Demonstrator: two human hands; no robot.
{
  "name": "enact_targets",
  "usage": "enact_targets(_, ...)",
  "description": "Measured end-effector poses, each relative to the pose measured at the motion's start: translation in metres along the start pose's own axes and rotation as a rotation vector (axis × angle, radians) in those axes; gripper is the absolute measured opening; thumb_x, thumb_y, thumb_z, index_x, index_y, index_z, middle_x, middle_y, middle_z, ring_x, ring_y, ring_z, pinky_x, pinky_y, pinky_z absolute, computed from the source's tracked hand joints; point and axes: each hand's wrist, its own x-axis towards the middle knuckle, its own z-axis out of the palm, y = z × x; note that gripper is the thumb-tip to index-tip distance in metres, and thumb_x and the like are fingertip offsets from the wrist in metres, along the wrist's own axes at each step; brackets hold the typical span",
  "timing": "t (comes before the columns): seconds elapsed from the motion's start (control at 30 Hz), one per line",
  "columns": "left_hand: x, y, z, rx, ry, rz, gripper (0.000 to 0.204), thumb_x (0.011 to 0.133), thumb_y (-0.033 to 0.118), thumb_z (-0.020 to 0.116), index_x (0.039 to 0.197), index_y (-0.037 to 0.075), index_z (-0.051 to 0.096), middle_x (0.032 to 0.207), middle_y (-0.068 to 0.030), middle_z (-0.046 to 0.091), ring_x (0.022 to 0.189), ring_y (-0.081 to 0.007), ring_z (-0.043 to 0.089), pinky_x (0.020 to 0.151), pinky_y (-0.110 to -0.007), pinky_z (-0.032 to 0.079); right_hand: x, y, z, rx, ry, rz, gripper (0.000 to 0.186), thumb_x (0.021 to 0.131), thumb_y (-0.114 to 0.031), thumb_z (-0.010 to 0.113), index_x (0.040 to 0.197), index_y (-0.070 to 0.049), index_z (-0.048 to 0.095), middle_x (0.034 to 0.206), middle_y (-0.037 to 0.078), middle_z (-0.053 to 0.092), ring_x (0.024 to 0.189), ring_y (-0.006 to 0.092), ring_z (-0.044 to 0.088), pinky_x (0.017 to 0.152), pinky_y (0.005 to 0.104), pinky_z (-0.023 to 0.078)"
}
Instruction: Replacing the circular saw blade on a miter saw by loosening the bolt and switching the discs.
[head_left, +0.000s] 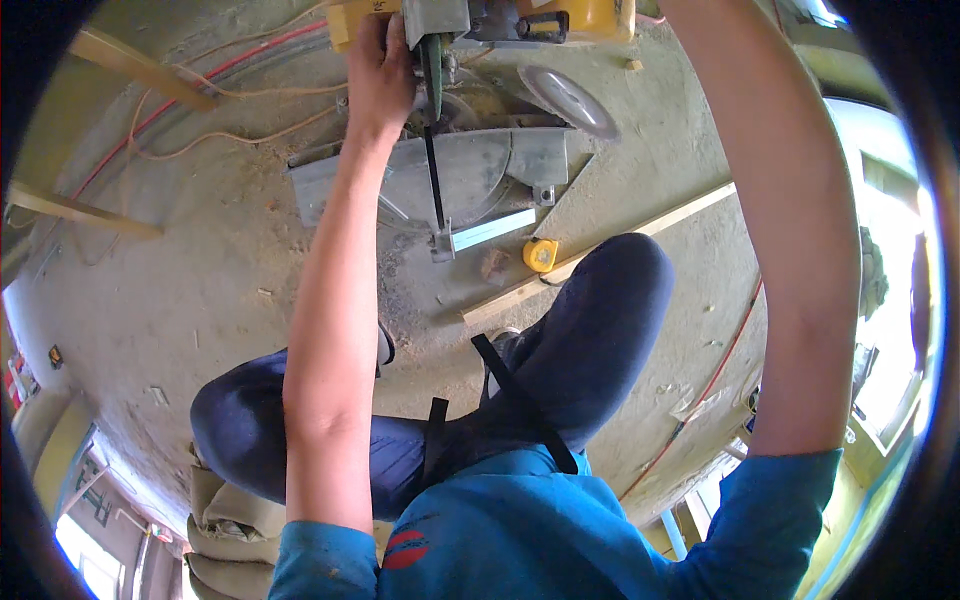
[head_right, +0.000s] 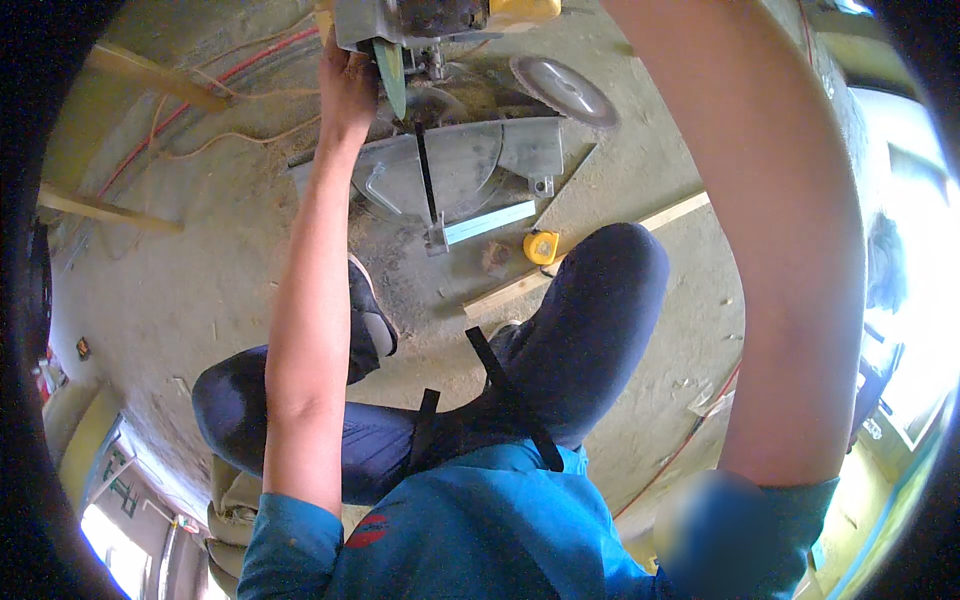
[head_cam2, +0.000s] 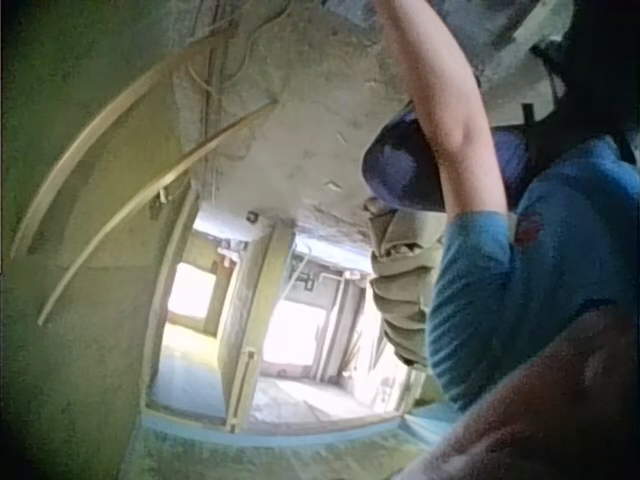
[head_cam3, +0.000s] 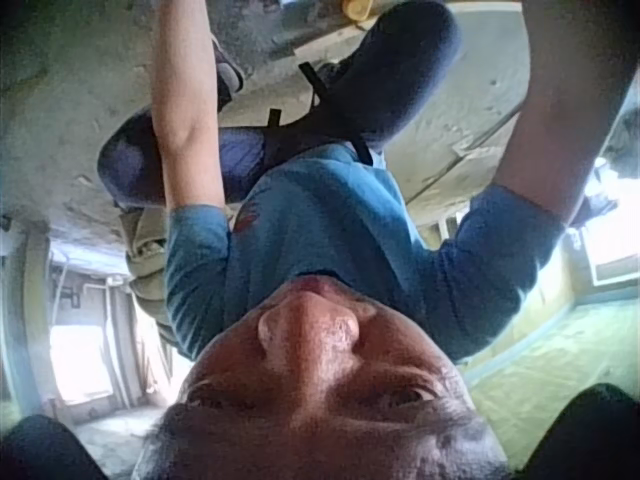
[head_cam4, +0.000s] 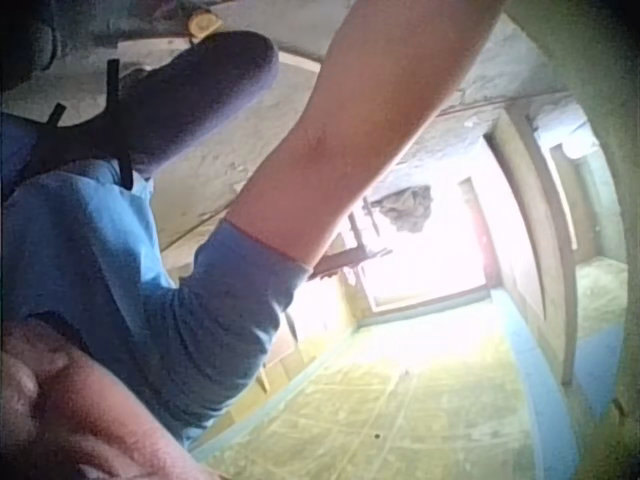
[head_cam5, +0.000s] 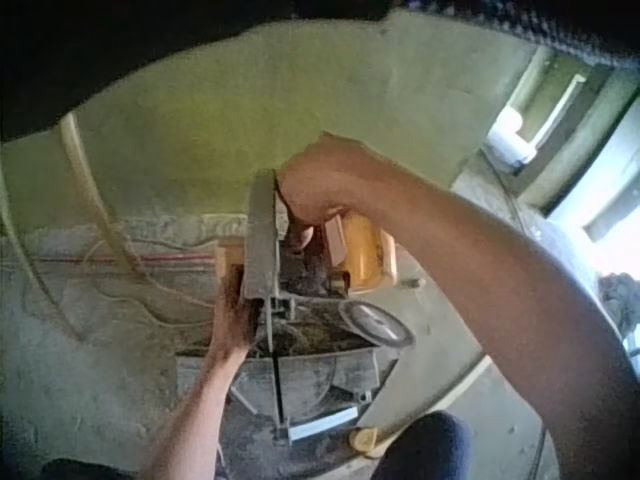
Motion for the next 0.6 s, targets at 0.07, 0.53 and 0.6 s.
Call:
enact_targets(0.07, 0.006, 0.003, -0.01, 0.222, -0.105, 0.033, 0.023, 0.097, 0.018, 0.045, 0.106, 0.001, 0.059, 0.095, -0.009, 0.066, 0.085, -0.0144, 0.062, 0.073, -0.03, 0.05, -0.003, -0.004, -0.005, 0.05, -0.042, 0.045, 0.049, 0.075, -0.05, 0.076, 0.104, -0.011, 0.074, 0.101, 0.01, 0.072, 0.09, 0.0261, 0.068, 0.078, 0.039, 0.053)
enact_targets(0.53, -0.009, 0.009, 0.005, 0.08, 0.017, -0.021, 0.021, 0.099, 0.015, 0.046, 0.114, 0.004, 0.057, 0.092, -0.0013, 0.065, 0.079, -0.0108, 0.058, 0.07, -0.028, 0.048, -0.004, 0.0, -0.002, 0.059, -0.044, 0.043, 0.049, 0.073, -0.048, 0.077, 0.105, -0.011, 0.074, 0.102, 0.009, 0.072, 0.093, 0.0263, 0.068, 0.081, 0.0391, 0.052)
enact_targets(0.6, -0.007, 0.01, 0.005, -0.007, 0.032, -0.036, 0.021, 0.099, 0.014, 0.046, 0.114, 0.004, 0.057, 0.091, -0.0009, 0.065, 0.077, -0.0104, 0.058, 0.069, -0.028, 0.048, 0.001, 0.003, 0.001, 0.079, -0.038, 0.031, 0.047, 0.074, -0.048, 0.077, 0.104, -0.011, 0.074, 0.102, 0.01, 0.072, 0.093, 0.026, 0.068, 0.081, 0.0387, 0.052)
